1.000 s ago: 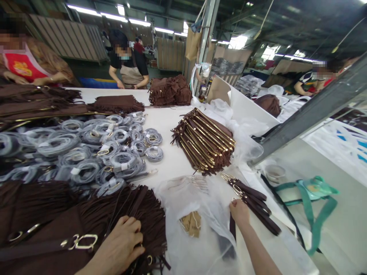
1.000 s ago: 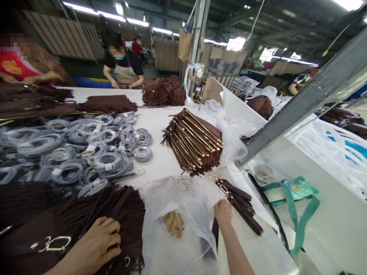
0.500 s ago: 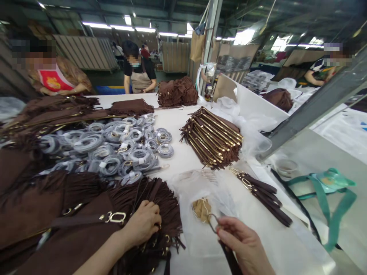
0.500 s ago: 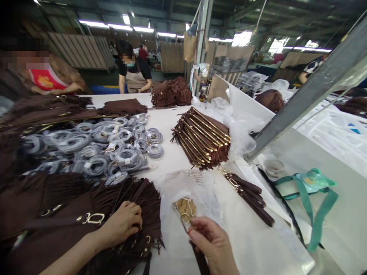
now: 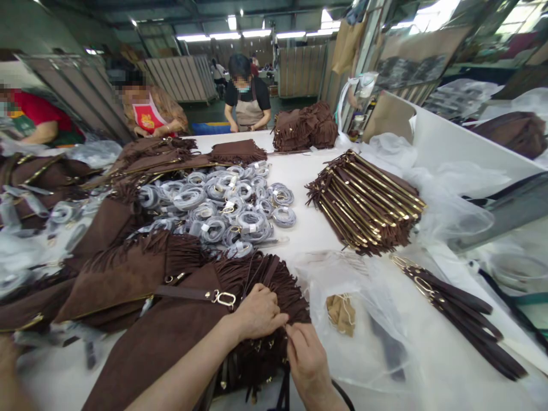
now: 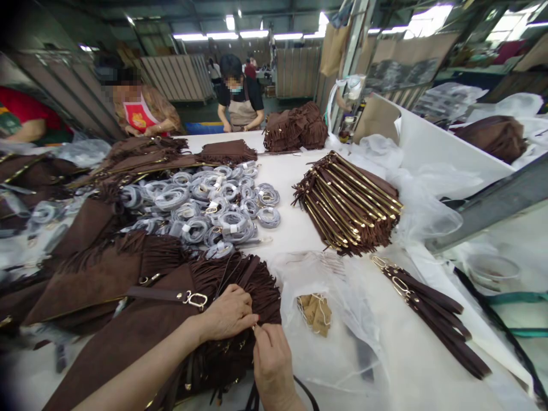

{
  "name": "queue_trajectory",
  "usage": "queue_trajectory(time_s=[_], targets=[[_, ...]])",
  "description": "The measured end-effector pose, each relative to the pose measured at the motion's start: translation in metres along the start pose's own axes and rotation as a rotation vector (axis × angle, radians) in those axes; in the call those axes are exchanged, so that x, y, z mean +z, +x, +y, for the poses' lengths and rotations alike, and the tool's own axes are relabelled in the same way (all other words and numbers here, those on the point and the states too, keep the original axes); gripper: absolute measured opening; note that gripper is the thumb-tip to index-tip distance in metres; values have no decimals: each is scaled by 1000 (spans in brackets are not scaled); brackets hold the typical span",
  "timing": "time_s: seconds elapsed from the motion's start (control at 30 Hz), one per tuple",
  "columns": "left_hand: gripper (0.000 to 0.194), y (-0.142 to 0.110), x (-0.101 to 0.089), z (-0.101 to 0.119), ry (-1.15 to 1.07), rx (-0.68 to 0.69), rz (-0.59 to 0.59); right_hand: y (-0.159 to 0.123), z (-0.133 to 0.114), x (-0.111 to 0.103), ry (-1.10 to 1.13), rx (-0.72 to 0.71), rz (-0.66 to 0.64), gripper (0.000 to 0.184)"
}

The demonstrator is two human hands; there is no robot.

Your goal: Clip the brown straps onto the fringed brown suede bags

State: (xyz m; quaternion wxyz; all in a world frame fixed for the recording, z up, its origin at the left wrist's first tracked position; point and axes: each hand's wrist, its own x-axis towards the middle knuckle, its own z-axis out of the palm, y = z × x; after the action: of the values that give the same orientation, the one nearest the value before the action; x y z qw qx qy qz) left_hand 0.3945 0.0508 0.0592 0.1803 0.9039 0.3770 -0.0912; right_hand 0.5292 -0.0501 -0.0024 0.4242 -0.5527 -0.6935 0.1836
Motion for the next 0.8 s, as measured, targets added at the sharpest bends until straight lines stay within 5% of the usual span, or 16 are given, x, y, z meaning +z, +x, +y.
queue_trajectory(time_s=[0.23,0.47,0.8], targets=[[17,0,3,-3,-15,5,-39,-7,2,26,-171,11,56,19],[18,-2,2,-3,-24,9,-35,-2,4,13,-69,233,-231,13],[39,0,4,-4,-7,1,-3,6,13,13,-260,-68,65,18]])
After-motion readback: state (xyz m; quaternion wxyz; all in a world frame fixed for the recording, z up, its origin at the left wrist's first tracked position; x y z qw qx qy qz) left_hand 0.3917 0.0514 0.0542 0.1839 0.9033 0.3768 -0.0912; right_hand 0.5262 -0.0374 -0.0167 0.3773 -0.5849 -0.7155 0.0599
